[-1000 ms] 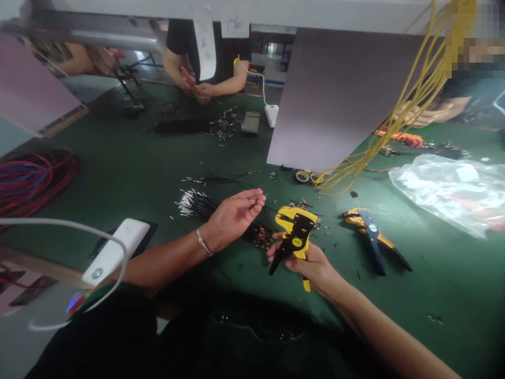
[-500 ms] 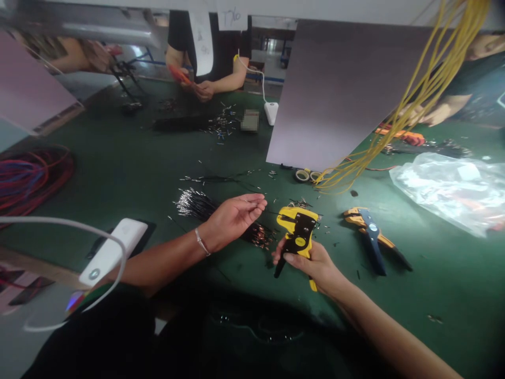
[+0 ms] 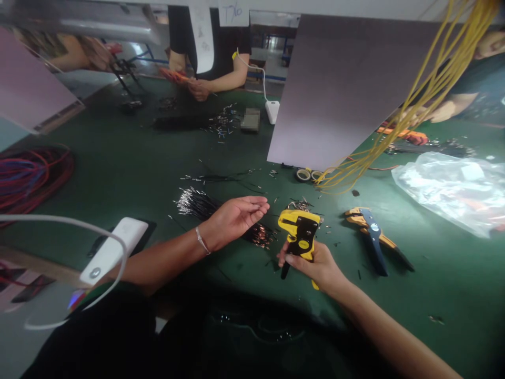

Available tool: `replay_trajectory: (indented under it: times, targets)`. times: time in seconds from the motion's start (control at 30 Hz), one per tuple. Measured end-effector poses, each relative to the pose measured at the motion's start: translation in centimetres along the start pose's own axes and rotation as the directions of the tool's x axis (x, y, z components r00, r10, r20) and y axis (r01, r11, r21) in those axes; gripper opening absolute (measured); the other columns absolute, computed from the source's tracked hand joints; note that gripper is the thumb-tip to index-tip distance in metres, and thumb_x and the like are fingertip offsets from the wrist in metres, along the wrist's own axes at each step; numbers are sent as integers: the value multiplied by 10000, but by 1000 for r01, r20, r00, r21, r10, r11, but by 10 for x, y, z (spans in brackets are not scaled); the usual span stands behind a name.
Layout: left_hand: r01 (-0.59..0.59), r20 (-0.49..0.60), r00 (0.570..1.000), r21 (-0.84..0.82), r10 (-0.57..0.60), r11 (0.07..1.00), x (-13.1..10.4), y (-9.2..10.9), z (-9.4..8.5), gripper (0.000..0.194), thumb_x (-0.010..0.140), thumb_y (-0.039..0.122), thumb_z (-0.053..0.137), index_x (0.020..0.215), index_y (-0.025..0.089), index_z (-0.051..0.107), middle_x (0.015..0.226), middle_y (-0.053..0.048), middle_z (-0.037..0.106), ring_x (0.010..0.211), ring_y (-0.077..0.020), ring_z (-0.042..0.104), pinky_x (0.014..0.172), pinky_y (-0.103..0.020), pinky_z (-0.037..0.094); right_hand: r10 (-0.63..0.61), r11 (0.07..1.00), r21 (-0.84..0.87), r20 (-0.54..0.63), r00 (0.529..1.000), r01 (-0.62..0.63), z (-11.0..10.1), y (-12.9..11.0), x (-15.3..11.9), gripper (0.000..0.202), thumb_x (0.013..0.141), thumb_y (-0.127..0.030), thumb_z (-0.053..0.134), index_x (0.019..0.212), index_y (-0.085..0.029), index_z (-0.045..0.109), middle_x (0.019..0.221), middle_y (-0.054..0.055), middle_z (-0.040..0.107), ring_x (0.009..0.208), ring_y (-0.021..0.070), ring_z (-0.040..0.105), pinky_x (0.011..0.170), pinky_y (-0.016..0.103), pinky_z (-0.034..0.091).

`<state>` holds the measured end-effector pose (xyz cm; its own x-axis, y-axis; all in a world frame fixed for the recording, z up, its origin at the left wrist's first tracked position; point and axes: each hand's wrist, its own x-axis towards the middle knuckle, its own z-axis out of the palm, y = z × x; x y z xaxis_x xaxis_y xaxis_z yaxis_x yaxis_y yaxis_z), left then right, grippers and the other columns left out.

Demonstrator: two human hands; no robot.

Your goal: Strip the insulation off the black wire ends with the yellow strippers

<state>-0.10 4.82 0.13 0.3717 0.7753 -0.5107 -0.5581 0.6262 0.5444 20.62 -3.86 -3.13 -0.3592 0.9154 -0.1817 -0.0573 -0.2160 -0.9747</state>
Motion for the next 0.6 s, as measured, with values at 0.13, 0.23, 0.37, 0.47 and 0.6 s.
replay_trajectory:
  times: [0.13,0.23,0.37,0.47,0.6]
  targets:
    - [17,3,1000,11,-17,1000,1,0,-2,251,722,-101,500,850,6,688,821,-153,681,732,-128,651,698,-181,529,13,999,-31,-37,999,-15,0,2,-2,230,758,-373,730,827,-188,611,671,28,675,632,186,639,633,335,534]
    - [30,-1,1000,22,-30,999,1,0,-1,242,739,-95,492,832,13,688,808,-149,681,720,-130,654,678,-179,532,6,997,-76,-61,998,-10,1,3,-2,216,757,-365,719,808,-186,612,636,29,676,619,184,636,611,320,530]
    - [19,-18,1000,21,-18,1000,0,2,2,243,743,-99,481,841,4,678,799,-150,676,712,-127,654,684,-181,537,-8,990,-140,-90,996,-5,4,6,-3,187,748,-343,695,776,-180,607,603,27,672,578,177,630,578,303,533]
    - [12,-44,999,28,-10,1000,-1,2,5,255,764,-102,460,859,7,669,793,-137,675,707,-115,652,693,-174,538,-39,981,-193,-126,991,14,7,7,-4,143,741,-310,667,757,-185,599,599,22,669,545,169,622,540,285,530]
    - [-27,-36,999,30,28,999,-2,2,6,217,805,-78,464,876,8,650,830,-152,686,764,-143,678,732,-194,541,-113,931,-362,-164,980,46,8,5,-6,106,736,-290,632,703,-196,598,581,21,664,534,171,620,546,282,531]
